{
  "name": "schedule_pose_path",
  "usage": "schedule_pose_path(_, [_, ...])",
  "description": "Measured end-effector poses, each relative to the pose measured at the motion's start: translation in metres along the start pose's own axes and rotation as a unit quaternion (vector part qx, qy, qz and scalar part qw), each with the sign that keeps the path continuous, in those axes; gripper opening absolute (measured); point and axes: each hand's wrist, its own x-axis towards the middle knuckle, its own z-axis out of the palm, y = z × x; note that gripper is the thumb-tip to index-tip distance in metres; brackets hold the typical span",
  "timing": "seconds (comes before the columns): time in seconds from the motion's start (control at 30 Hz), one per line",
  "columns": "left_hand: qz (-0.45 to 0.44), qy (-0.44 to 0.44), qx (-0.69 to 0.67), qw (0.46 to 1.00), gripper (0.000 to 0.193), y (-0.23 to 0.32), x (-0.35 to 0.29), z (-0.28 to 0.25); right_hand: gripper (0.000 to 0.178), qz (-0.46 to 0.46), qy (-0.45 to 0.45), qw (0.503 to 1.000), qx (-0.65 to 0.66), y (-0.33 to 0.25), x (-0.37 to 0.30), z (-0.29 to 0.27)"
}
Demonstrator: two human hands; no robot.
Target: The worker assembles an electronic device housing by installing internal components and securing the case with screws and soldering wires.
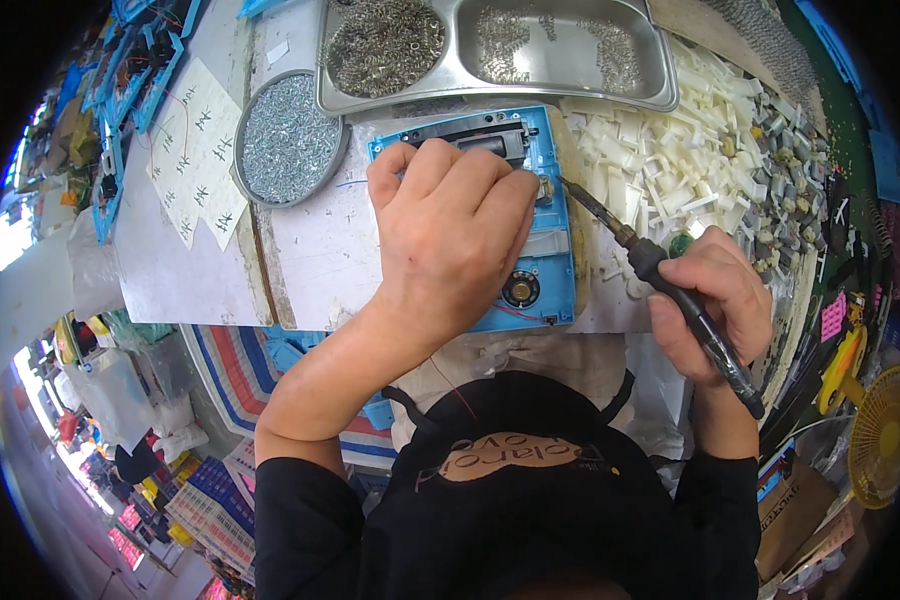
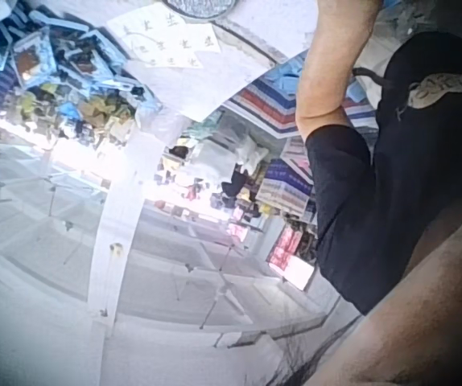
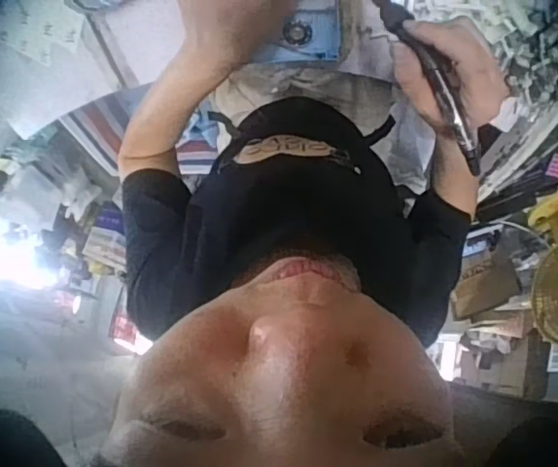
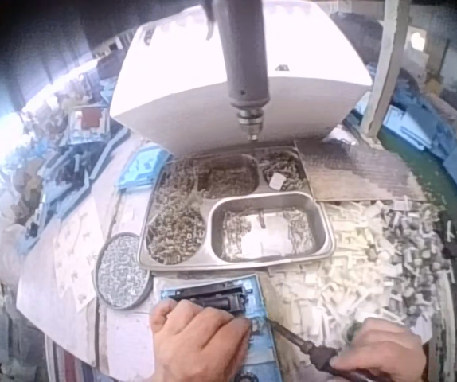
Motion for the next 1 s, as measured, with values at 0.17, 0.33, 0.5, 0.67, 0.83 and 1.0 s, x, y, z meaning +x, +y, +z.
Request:
schedule_pose_path(0.17, [0.001, -0.014, 0.013, 1.0, 0.019, 0.0004, 0.0006, 0.0004, 0.029, -0.011, -0.001, 1.0, -0.004, 0.0013, 0.0015, 0.0029])
schedule_pose_path(0.33, [0.005, -0.037, 0.018, 0.999, 0.019, -0.0004, 0.0005, -0.0016, 0.029, -0.016, -0.01, 1.0, -0.012, 0.0016, 0.0036, 0.0041])
schedule_pose_path(0.5, [0.01, -0.039, 0.026, 0.999, 0.018, -0.0003, -0.0007, -0.0002, 0.029, -0.016, -0.017, 1.0, -0.015, 0.0008, 0.0062, 0.0053])
schedule_pose_path(0.67, [0.008, -0.027, 0.023, 0.999, 0.016, -0.0011, -0.0019, 0.0014, 0.03, -0.021, -0.02, 0.999, -0.016, 0.0035, 0.0049, 0.0057])
schedule_pose_path(0.83, [0.004, -0.03, 0.021, 0.999, 0.017, -0.0006, -0.0016, 0.0015, 0.03, -0.021, -0.021, 0.999, -0.013, 0.0045, 0.0038, 0.005])
schedule_pose_path(1.0, [0.001, -0.048, 0.027, 0.999, 0.017, -0.001, -0.0017, -0.0004, 0.029, -0.016, -0.031, 0.999, -0.008, 0.0048, 0.0025, 0.0042])
